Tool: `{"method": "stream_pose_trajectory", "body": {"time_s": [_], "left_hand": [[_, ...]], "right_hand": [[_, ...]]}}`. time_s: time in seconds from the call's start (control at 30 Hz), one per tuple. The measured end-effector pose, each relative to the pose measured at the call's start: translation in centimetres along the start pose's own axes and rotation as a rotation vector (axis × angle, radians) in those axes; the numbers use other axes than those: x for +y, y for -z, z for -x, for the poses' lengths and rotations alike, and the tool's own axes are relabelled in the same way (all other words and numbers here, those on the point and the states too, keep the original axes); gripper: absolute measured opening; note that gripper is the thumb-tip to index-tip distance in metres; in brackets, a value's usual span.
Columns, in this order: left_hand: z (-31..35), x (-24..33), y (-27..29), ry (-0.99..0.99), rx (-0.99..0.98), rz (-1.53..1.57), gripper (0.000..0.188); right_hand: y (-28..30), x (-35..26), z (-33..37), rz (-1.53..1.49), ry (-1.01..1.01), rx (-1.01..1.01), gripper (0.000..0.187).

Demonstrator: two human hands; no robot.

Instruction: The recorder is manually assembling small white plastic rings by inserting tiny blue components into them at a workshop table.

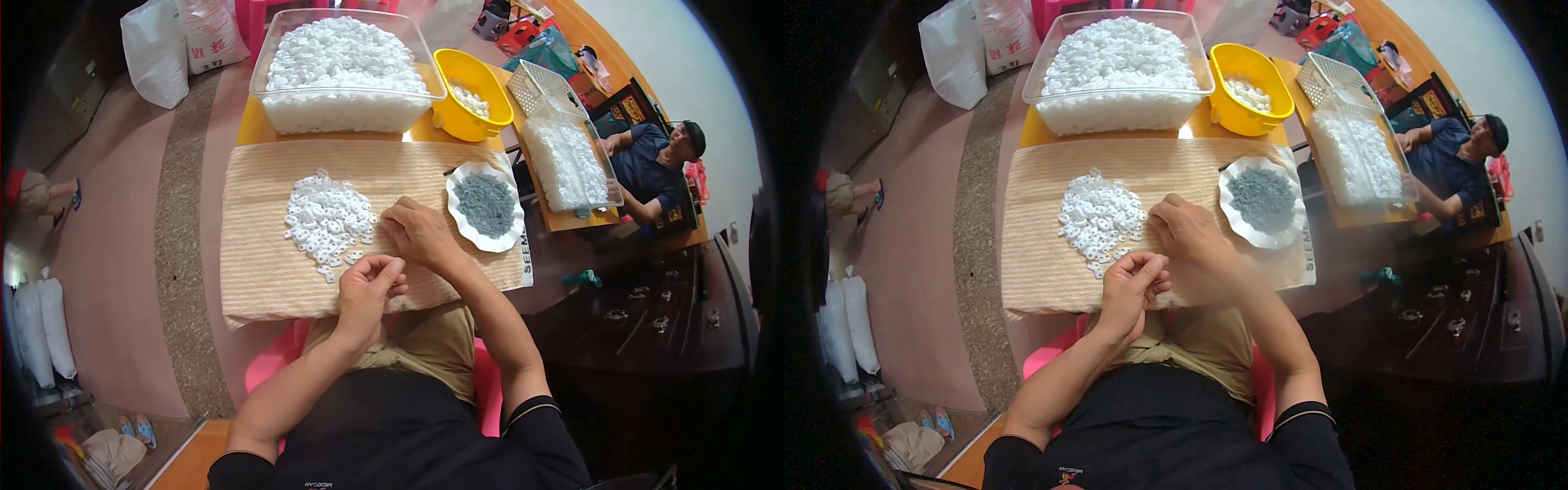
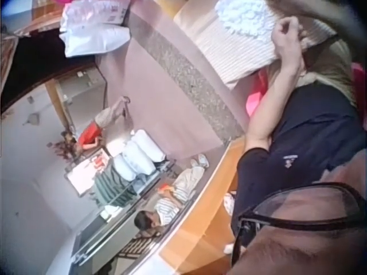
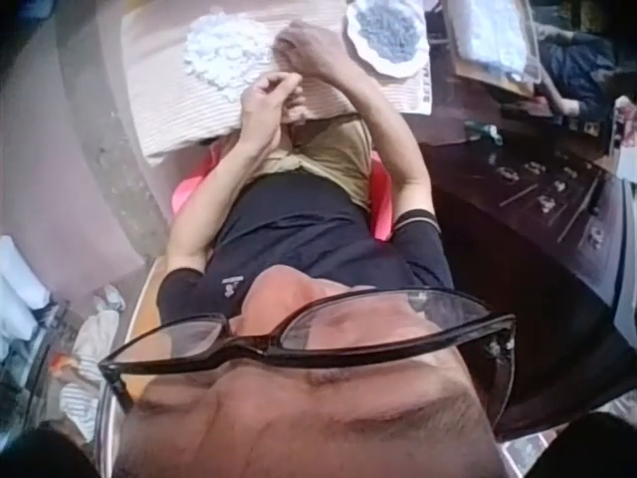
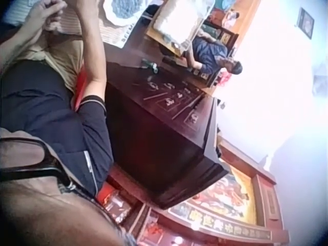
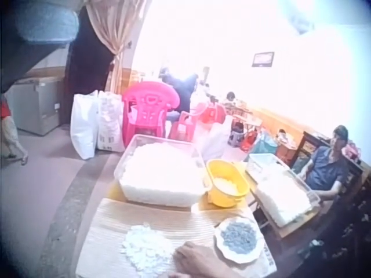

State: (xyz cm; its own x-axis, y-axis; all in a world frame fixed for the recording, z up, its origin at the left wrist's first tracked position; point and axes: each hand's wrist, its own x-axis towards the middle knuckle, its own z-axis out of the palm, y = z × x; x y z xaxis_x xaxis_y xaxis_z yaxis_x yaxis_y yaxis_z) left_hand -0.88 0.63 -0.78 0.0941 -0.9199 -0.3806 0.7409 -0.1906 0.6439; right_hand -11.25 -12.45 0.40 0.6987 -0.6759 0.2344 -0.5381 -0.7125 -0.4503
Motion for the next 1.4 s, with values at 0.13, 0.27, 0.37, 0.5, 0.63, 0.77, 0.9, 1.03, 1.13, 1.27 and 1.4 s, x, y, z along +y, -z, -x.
{"method": "stream_pose_trajectory", "body": {"time_s": [0.13,0.27,0.37,0.5,0.63,0.77,0.9,1.03,1.13,1.27,1.4], "left_hand": [[0.0,0.4,-0.1,-0.037,0.029,0.083,0.009],[-0.1,0.3,-0.2,-0.016,-0.003,0.142,0.010],[0.0,0.6,-0.1,0.039,-0.044,0.165,0.014],[0.0,0.3,0.0,0.063,-0.080,0.138,0.014],[-0.1,0.4,0.0,0.084,-0.122,0.105,0.011],[0.0,1.2,-0.4,0.130,-0.124,0.080,0.012],[0.0,1.0,-0.3,0.115,-0.102,0.067,0.014],[-0.1,0.7,-0.2,0.115,-0.103,-0.006,0.019],[-0.1,0.4,0.0,0.103,-0.111,-0.036,0.022],[0.2,0.4,-0.4,0.139,-0.146,-0.039,0.026],[0.3,0.5,-0.3,0.185,-0.211,-0.025,0.026]], "right_hand": [[1.3,-1.2,1.6,-0.353,-0.093,0.010,0.011],[1.8,-3.3,3.7,-0.610,-0.201,0.031,0.009],[2.1,-3.0,4.6,-0.545,-0.043,0.107,0.010],[1.1,-2.2,5.6,-0.634,0.030,0.225,0.014],[1.6,-1.8,6.8,-0.718,-0.042,0.171,0.017],[2.3,-1.2,7.1,-0.615,0.060,0.156,0.019],[3.7,-2.1,7.6,-0.617,-0.010,0.140,0.020],[5.2,-0.7,8.5,-0.463,-0.174,0.245,0.020],[6.2,2.4,8.5,-0.141,-0.217,0.307,0.017],[7.9,5.1,7.5,0.243,-0.309,0.210,0.014],[7.5,6.2,6.5,0.301,-0.369,0.191,0.015]]}}
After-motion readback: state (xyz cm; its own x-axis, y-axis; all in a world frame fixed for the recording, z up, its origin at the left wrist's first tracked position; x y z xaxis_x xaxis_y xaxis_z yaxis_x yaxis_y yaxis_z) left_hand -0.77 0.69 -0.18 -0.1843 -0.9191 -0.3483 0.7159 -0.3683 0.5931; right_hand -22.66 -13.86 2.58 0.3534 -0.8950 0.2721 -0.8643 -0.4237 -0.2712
